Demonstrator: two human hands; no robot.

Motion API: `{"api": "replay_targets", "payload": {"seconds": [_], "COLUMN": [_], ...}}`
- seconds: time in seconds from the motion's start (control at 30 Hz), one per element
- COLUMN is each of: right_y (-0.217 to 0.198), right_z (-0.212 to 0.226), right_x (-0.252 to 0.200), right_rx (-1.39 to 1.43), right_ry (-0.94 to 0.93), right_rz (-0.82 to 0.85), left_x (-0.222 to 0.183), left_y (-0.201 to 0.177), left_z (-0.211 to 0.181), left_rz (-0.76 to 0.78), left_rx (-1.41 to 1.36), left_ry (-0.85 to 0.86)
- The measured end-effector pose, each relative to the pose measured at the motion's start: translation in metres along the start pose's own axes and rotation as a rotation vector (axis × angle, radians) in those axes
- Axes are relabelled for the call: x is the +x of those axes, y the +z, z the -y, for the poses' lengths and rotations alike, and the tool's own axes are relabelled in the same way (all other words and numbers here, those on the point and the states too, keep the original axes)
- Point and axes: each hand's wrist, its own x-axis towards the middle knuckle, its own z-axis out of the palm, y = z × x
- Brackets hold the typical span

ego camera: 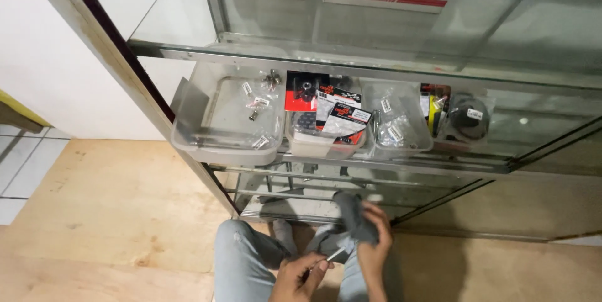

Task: Polishing a small metal motorcycle part with a cloth while sitting near a display case.

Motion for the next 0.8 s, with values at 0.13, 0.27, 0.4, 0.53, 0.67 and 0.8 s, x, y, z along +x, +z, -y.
{"api": "replay_targets", "payload": {"seconds": [0.13, 0.27, 0.4, 0.53, 0.67, 0.8], "right_y": [0.009, 0.021, 0.037, 0.036, 0.034, 0.030], "right_z": [-0.052, -0.092, -0.154, -0.173, -0.159, -0.139], "right_x": [-0.005, -0.030, -0.070, -0.072, -0.058, -0.042], "right_rx": [0.042, 0.007, 0.068, 0.122, 0.175, 0.166], "right_ry": [0.124, 0.051, 0.339, 0.314, 0.287, 0.269], "right_rz": [-0.062, 0.014, 0.076, 0.150, 0.168, 0.149], "left_x": [-0.001, 0.034, 0.093, 0.168, 0.246, 0.310], "left_y": [-0.024, -0.039, -0.026, 0.018, 0.060, 0.073], "left_z": [-0.056, -0.125, -0.194, -0.224, -0.222, -0.208], "left_rz": [-0.043, 0.030, 0.156, 0.177, 0.246, 0.319], "left_rx": [0.096, 0.484, 1.057, 1.356, 1.606, 1.640], "left_ry": [0.404, 0.766, 1.201, 1.300, 1.115, 0.792]}}
